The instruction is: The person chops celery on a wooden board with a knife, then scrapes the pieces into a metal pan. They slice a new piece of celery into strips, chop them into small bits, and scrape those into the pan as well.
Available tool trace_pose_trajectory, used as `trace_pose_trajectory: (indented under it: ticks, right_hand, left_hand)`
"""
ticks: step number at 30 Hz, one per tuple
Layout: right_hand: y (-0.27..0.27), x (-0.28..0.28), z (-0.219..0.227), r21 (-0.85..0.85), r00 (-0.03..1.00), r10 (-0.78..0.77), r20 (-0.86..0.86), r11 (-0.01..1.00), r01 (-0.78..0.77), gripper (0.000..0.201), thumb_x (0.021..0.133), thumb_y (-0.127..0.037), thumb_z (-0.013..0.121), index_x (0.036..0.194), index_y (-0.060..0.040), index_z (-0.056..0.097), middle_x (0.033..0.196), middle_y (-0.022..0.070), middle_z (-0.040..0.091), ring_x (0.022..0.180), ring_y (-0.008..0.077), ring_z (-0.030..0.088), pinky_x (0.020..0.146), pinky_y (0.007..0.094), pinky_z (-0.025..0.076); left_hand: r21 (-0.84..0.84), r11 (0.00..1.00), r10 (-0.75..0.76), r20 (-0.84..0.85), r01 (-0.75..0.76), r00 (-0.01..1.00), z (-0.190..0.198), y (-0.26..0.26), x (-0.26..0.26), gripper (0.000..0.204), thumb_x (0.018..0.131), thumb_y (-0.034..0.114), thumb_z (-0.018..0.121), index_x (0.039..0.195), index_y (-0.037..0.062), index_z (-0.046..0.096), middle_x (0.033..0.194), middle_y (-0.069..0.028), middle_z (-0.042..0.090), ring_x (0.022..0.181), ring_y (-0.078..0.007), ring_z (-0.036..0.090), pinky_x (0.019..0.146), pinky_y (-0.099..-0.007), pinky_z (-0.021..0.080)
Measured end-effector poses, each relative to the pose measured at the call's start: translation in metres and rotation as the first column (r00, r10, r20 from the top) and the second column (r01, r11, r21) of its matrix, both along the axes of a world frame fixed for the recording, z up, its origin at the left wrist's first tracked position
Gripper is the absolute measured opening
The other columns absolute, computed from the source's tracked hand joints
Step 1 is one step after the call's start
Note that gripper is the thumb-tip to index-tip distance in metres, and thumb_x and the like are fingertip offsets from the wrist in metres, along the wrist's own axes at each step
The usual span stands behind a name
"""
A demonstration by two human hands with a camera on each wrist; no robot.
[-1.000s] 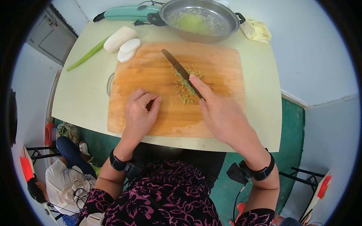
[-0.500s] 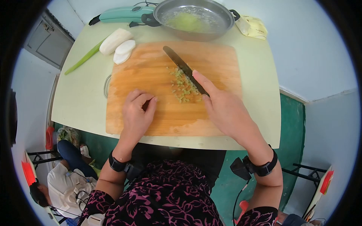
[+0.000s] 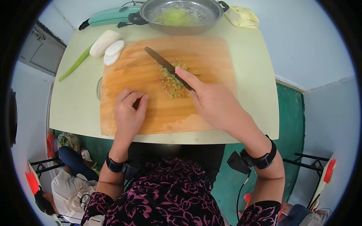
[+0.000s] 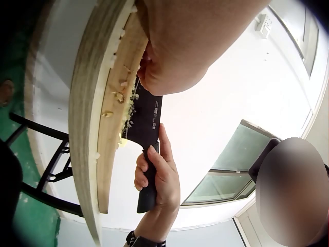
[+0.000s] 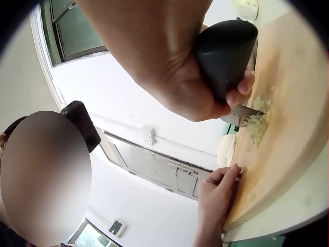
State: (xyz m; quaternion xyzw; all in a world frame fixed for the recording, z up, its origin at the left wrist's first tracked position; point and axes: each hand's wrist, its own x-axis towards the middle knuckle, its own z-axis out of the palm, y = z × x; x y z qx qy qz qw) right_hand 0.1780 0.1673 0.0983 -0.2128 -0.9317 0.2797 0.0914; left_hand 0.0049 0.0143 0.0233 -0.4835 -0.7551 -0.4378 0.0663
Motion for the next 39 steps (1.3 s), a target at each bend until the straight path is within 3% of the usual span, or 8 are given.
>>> trace_pose_trajectory:
  ticks: [2, 8, 10, 27, 30, 32, 35, 39]
  right_hand:
    - [-0.004, -0.001, 0.014, -0.061, 0.99, -0.046, 0.136, 0.997, 0.055, 0.053, 0.092, -0.013, 0.046, 0.143, -0.0226, 0.035, 0.071, 0.0229, 0.058, 0.064, 0.0389, 0.058, 0.062, 0.0465, 0.044]
    - [0.013, 0.01, 0.032, -0.062, 0.968, -0.191, 0.163, 0.977, 0.203, 0.053, 0.092, -0.015, 0.044, 0.144, -0.0234, 0.035, 0.075, 0.0244, 0.059, 0.068, 0.0412, 0.058, 0.066, 0.0465, 0.044]
    - [0.015, 0.014, 0.025, -0.042, 0.986, -0.161, 0.049, 0.986, 0.163, 0.054, 0.092, -0.015, 0.044, 0.144, -0.0239, 0.034, 0.074, 0.0246, 0.058, 0.068, 0.0414, 0.057, 0.066, 0.0466, 0.044]
    - [0.011, 0.009, 0.013, -0.076, 0.983, -0.156, 0.097, 0.984, 0.163, 0.053, 0.092, -0.013, 0.045, 0.144, -0.0201, 0.033, 0.073, 0.024, 0.058, 0.07, 0.0396, 0.058, 0.069, 0.0474, 0.044]
    - [0.014, 0.013, -0.002, 0.006, 0.995, -0.099, -0.015, 0.995, 0.099, 0.054, 0.091, -0.011, 0.045, 0.143, -0.0198, 0.034, 0.074, 0.0228, 0.058, 0.069, 0.0393, 0.058, 0.066, 0.0468, 0.046]
    - [0.008, 0.009, 0.008, 0.003, 0.986, -0.136, 0.097, 0.991, 0.136, 0.056, 0.089, -0.009, 0.046, 0.143, -0.0203, 0.035, 0.073, 0.0221, 0.058, 0.068, 0.0385, 0.059, 0.064, 0.0461, 0.047]
    - [-0.015, 0.007, 0.02, 0.14, 0.944, -0.113, 0.31, 0.987, 0.073, 0.052, 0.09, -0.009, 0.049, 0.141, -0.0136, 0.039, 0.097, 0.0145, 0.066, 0.074, 0.0341, 0.064, 0.068, 0.0417, 0.051]
    - [-0.031, 0.013, -0.026, 0.497, 0.982, -0.001, 0.187, 0.863, -0.093, 0.055, 0.072, -0.002, 0.06, 0.125, 0.0047, 0.045, 0.08, 0.0143, 0.057, 0.06, 0.0238, 0.061, 0.05, 0.0339, 0.047]
  left_hand:
    - [0.0, 1.0, 0.0, 0.008, 0.0, 1.0, 0.002, 0.0, 0.001, 0.006, 0.072, 0.001, 0.07, 0.073, -0.0004, 0.064, 0.074, -0.0122, 0.057, 0.071, -0.0301, 0.055, 0.062, -0.0382, 0.045]
    - [0.005, 1.0, 0.005, -0.049, -0.004, 0.999, 0.004, 0.003, 0.0, 0.006, 0.073, 0.001, 0.07, 0.073, -0.0008, 0.065, 0.073, -0.0116, 0.057, 0.069, -0.0288, 0.055, 0.061, -0.0364, 0.045]
    - [-0.006, 1.0, 0.008, -0.076, -0.009, 0.997, 0.005, 0.001, 0.0, 0.006, 0.074, 0.002, 0.07, 0.074, -0.0012, 0.066, 0.072, -0.0105, 0.058, 0.067, -0.0262, 0.056, 0.059, -0.0338, 0.045]
    - [0.015, 1.0, 0.004, -0.058, -0.004, 0.998, 0.004, 0.002, 0.0, 0.006, 0.072, 0.0, 0.07, 0.073, -0.0009, 0.064, 0.073, -0.0118, 0.057, 0.069, -0.0291, 0.055, 0.061, -0.0368, 0.044]
    - [0.013, 1.0, 0.003, -0.071, -0.002, 0.997, 0.005, 0.002, 0.002, 0.006, 0.073, 0.0, 0.07, 0.074, -0.0013, 0.065, 0.073, -0.0117, 0.058, 0.068, -0.0281, 0.055, 0.06, -0.0355, 0.044]
    - [0.004, 1.0, 0.002, -0.089, -0.002, 0.996, 0.006, 0.001, 0.001, 0.005, 0.074, 0.001, 0.07, 0.075, -0.0016, 0.065, 0.073, -0.0114, 0.058, 0.068, -0.0268, 0.056, 0.06, -0.034, 0.045]
    - [0.001, 1.0, -0.012, -0.102, 0.013, 0.995, 0.006, 0.001, -0.002, 0.005, 0.075, 0.0, 0.07, 0.076, -0.0017, 0.065, 0.073, -0.0111, 0.057, 0.067, -0.0255, 0.056, 0.059, -0.0332, 0.045]
    - [0.013, 1.0, -0.006, -0.032, 0.006, 0.999, 0.001, 0.0, 0.0, 0.005, 0.076, 0.0, 0.07, 0.077, -0.0023, 0.065, 0.074, -0.0107, 0.057, 0.066, -0.023, 0.056, 0.057, -0.0311, 0.045]
